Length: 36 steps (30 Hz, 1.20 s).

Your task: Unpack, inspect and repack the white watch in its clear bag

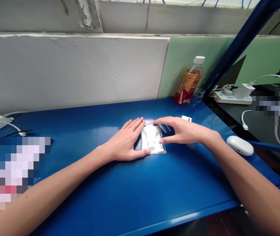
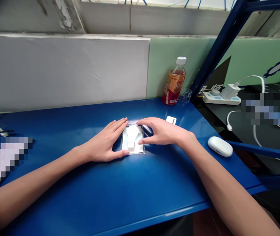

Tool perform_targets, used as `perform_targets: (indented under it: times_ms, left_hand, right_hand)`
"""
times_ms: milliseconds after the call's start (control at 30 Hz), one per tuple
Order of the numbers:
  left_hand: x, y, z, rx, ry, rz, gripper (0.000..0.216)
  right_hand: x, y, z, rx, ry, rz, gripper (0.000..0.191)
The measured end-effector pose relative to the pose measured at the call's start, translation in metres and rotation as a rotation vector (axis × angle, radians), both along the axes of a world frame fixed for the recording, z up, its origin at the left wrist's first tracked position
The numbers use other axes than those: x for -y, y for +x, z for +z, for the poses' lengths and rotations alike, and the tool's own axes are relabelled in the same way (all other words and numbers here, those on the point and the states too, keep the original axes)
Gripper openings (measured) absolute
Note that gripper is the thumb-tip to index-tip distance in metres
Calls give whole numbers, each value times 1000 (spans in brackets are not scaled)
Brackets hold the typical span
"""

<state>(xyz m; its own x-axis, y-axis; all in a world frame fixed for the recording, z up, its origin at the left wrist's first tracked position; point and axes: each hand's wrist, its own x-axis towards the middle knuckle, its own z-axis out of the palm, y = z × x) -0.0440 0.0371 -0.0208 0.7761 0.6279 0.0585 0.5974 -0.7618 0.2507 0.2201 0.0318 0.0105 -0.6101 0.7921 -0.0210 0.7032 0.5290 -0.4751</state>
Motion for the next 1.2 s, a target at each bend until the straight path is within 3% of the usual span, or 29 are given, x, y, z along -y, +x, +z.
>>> perform_targets:
  times_ms: [133, 433, 667, 833, 1200]
  left_hand:
    - [0, -1, 1, 45, 5, -11, 90]
    - [-2, 0, -6, 193, 19, 188, 51]
    - [-4, -1, -8, 147, 50, 119, 72]
    - [-4, -2, -8, 163, 39, 110, 65]
    - [-6, -1, -6, 181, 14, 123, 73]
  right_hand:
    - [-4, -1, 1, -4, 95, -70, 54]
    - [-6, -4, -2, 38, 41, -140, 52]
    - [-6, 10, 9, -5, -157, -91, 76]
    - [-9, 13, 7, -20, -211, -121, 78]
    - [-9, 10, 6, -13, -213, -127, 79]
